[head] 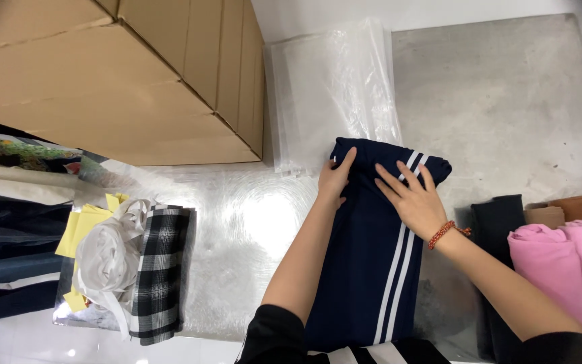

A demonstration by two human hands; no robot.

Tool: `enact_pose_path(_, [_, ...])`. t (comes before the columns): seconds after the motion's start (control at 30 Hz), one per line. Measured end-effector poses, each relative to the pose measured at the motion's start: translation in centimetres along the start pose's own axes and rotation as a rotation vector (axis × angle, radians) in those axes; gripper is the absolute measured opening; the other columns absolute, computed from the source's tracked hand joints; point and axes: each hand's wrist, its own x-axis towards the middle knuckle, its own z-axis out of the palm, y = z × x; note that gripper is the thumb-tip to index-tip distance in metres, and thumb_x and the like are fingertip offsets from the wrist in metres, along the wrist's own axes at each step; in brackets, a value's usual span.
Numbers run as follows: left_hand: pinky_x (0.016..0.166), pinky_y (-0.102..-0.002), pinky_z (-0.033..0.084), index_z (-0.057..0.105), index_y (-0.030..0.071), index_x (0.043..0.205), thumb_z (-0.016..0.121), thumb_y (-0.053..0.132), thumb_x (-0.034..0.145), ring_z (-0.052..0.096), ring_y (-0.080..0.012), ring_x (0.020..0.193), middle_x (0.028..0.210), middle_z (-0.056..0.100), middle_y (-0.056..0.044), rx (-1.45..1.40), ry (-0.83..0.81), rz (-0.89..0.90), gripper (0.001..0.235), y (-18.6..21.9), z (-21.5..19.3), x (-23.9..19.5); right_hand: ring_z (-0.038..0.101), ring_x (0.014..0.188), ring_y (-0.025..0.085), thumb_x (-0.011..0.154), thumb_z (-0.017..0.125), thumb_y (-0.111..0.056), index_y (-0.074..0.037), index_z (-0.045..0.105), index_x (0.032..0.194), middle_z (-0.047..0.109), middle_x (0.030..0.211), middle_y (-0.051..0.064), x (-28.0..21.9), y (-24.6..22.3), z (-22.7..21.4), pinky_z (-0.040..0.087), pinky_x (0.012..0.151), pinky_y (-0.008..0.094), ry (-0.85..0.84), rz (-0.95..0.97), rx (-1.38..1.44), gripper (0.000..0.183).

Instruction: The person takes a black and white checkered skirt from a hanger, folds it neatly on a metal table, and places it aside. They then take a pair of navy blue track pants, fold them, and place them on top of the skirt. Finally, the person places a folded pink garment into a clear plastic bag and seals it.

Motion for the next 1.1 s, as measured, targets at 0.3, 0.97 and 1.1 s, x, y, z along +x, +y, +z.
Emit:
enact_pose_path(0.3, [0.093, -0.070, 0.057, 0.057, 0.018, 0.149, 0.072, 0.035, 0.101, 0.070, -0.0335, 0.122, 0.141, 0.062, -0.020, -0.086, 0.161, 0.035, 0.053, -4.1, 0.9, 6.1, 0.058, 0.124, 0.020, 0.105, 0.049, -0.021, -0.023, 0.059, 0.146, 0.056, 0.137, -0.003, -3.4, 4.9, 7.4, 0.043, 0.106, 0.042, 0.058, 0.072, 0.271, 0.042])
enact_pose_path(0.97, [0.078, -0.025, 0.070, 0.064, 0.002, 0.125, 0.062, 0.001, 0.102, 0.078, -0.0188, 0.092, 0.117, 0.065, -0.015, -0.259, 0.051, 0.351, 0.023, -9.3, -1.3, 6.6, 0.066, 0.134, 0.037, 0.066, 0.098, -0.059, -0.019, 0.073, 0.137, 0.076, 0.133, 0.015, 4.7, 11.6, 2.3, 0.054, 0.107, 0.051, -0.716, 0.543, 0.691, 0.085])
enact_pose_path(1.1, [0.082, -0.031, 0.069, 0.061, 0.002, 0.129, 0.061, 0.019, 0.099, 0.078, -0.0236, 0.099, 0.125, 0.060, -0.017, -0.301, 0.004, 0.260, 0.034, -7.0, -2.2, 4.3, 0.069, 0.125, 0.032, 0.071, 0.093, -0.052, -0.014, 0.073, 0.133, 0.076, 0.120, 0.013, 5.9, 10.3, -0.3, 0.056, 0.104, 0.042, -0.639, 0.366, 0.552, 0.076])
